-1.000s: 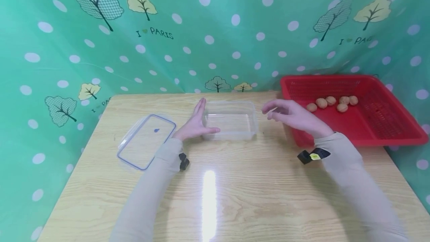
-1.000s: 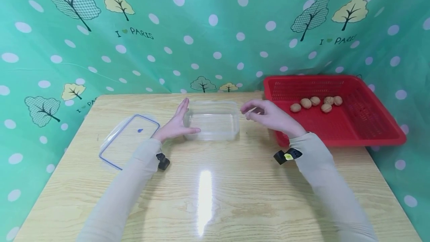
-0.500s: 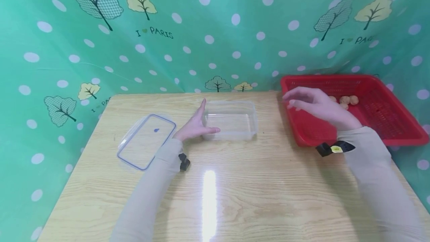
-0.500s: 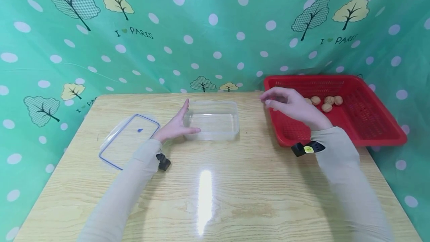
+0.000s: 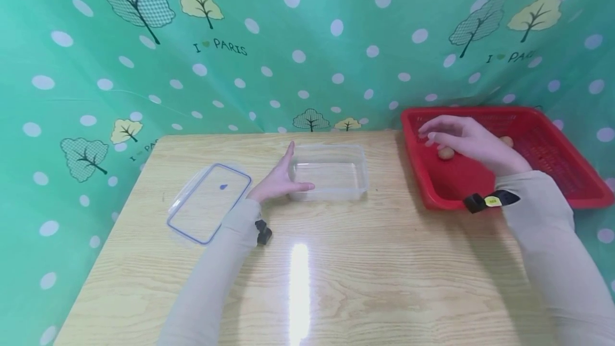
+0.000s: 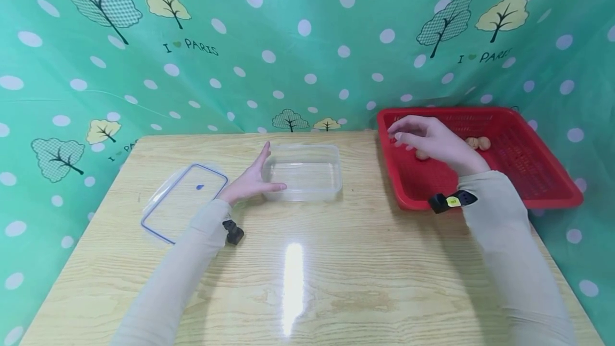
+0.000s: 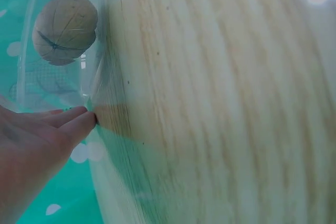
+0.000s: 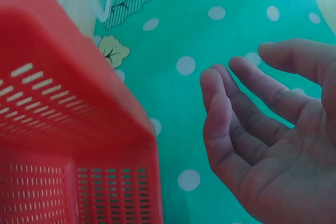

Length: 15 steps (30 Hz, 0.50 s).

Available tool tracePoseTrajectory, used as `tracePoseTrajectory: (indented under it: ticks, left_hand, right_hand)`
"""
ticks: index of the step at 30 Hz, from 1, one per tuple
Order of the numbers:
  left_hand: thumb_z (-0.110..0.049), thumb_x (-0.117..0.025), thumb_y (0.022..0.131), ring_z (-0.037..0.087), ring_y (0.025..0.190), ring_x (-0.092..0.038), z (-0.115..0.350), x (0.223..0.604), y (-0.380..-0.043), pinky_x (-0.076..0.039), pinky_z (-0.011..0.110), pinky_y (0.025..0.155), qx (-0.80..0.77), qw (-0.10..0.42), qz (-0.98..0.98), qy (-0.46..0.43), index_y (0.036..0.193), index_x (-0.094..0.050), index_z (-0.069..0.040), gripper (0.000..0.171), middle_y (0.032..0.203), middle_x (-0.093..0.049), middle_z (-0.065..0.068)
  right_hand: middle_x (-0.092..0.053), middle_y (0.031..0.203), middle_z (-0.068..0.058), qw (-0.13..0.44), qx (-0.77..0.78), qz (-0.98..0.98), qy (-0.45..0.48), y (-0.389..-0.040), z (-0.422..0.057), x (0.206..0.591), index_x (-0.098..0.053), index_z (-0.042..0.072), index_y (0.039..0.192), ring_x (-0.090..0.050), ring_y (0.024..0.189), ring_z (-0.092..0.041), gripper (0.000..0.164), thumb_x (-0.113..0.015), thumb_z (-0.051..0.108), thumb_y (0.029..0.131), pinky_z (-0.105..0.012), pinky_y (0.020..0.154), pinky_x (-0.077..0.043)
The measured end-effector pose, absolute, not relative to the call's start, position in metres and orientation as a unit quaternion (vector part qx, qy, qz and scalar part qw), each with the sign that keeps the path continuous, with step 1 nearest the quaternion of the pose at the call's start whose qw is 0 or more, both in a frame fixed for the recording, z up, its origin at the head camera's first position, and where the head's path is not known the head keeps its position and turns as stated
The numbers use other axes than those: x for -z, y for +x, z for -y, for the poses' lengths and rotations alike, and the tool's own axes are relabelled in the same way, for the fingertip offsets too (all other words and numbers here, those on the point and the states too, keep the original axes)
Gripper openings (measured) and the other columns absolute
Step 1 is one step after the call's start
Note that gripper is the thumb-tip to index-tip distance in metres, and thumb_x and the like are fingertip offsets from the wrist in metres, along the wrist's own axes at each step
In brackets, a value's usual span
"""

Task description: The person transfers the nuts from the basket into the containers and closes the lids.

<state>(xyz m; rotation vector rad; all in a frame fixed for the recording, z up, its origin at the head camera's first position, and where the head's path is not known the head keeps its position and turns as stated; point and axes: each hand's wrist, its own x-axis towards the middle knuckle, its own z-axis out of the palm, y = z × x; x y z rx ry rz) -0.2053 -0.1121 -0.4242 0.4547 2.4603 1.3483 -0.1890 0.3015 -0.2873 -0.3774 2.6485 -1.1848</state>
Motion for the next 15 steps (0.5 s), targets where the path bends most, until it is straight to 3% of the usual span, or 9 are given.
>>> tracePoseTrajectory:
  ticks: [7, 15]
  left_hand:
    - [-0.043, -0.083, 0.073, 0.026, 0.145, 0.001, 0.112, 0.426, -0.207, -0.006, 0.050, 0.114, -0.470, 0.148, -0.855, 0.162, 0.154, 0.015, -0.022, 0.129, 0.160, 0.010, 0.003]
    - [-0.038, -0.083, 0.075, 0.026, 0.145, 0.002, 0.112, 0.423, -0.205, -0.006, 0.052, 0.114, -0.473, 0.149, -0.853, 0.164, 0.154, 0.015, -0.020, 0.127, 0.160, 0.010, 0.003]
  right_hand:
    - [-0.060, 0.120, -0.010, 0.116, 0.402, -0.902, -0.109, -0.198, -0.311, 0.293, -0.055, 0.011, 0.130, -0.063, 0.090, -0.022, 0.040, -0.063, 0.028, 0.094, -0.029, 0.074, -0.054]
    - [-0.060, 0.120, -0.011, 0.112, 0.414, -0.898, -0.100, -0.207, -0.322, 0.302, -0.054, 0.007, 0.131, -0.061, 0.095, -0.012, 0.040, -0.061, 0.023, 0.096, -0.026, 0.075, -0.053]
